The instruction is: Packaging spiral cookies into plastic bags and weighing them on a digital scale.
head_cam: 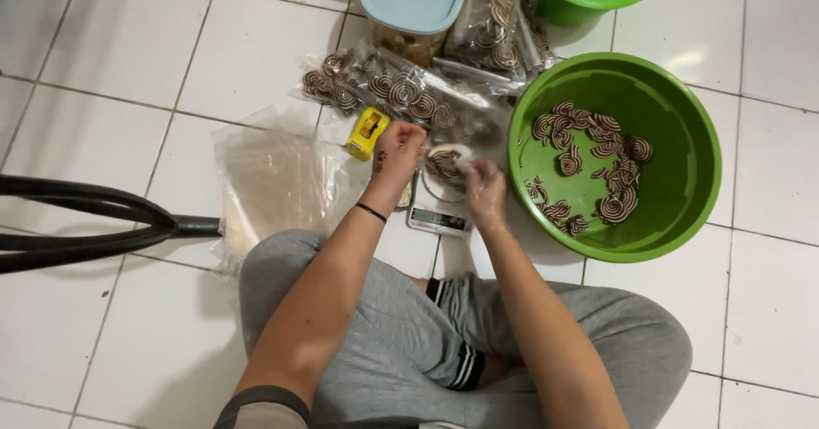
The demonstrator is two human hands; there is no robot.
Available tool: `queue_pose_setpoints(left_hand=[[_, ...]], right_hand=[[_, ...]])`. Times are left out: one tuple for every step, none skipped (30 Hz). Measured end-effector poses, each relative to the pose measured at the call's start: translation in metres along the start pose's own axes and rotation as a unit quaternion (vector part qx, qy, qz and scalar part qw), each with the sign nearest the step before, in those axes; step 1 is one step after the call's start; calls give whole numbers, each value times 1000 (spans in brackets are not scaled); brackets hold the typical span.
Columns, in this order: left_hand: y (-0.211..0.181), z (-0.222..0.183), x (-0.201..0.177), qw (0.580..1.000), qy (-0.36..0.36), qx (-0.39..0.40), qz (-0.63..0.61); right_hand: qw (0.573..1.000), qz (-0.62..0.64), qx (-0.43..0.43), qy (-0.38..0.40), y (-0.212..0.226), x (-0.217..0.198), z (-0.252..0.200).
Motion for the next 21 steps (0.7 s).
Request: queue_pose_setpoints(left_hand=[[-7,-3,-2,1000,2,2,-1],[-12,-8,-4,999,-4,-17,48],[-18,-14,-6,995,-10,-35,97],[-35,-25,-8,995,-7,-35,95],[-53,-36,-8,990,36,-47,126],[-71,-47,-10,983,77,-57,156],[-77,-54,-7,983,77,-56,156],[-84,-61,-3,975,150,-46,159],[-91,-69,2,961,222,-36,161],[-78,-70,11,960,225,-35,161],[-66,-73,22,959,265,-7,96],[-56,-73,34,952,304,24,32],[-63,-77,40,950,308,27,33],[-70,-82,47,948,314,53,26],[-77,-86,53,944,319,79,18],[-68,-85,59,943,322,81,21],[-58,-84,66,941,330,73,11],[-47,-84,72,939,339,64,1],[-51,-84,76,938,341,64,4],[-54,-86,81,937,346,38,-7],[-57,-87,86,936,350,12,-18]], right_hand=[[1000,-1,-1,-2,4,-4,-3],[998,-48,-1,31,8,-8,-8],[993,-95,0,65,12,-13,-14],[993,-97,0,62,35,-23,-25],[994,-54,-5,96,58,-31,-37],[991,-11,-12,132,82,-38,-47],[991,-11,-13,131,93,-52,-50],[992,-2,-29,127,106,-66,-52],[991,8,-44,122,119,-80,-54],[992,7,-43,120,126,-91,-55],[993,17,5,120,131,-102,-55],[991,29,51,118,136,-114,-54],[992,30,48,113,141,-121,-57],[989,46,77,118,144,-128,-61],[985,62,106,123,147,-134,-64],[985,65,104,120,142,-139,-66],[976,123,117,133,136,-144,-67],[964,181,131,146,130,-148,-70],[964,184,130,144,135,-150,-68],[967,137,149,158,140,-151,-66],[967,90,168,171,144,-153,-65]])
Point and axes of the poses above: each hand's wrist, its own z-axis towards the middle knuckle, its own x-axis out of the palm, y = z × x, the point moved 2 cm from there along z, towards the middle knuckle, and after that the axes turned 5 degrees about x, right-handed, at the moved point
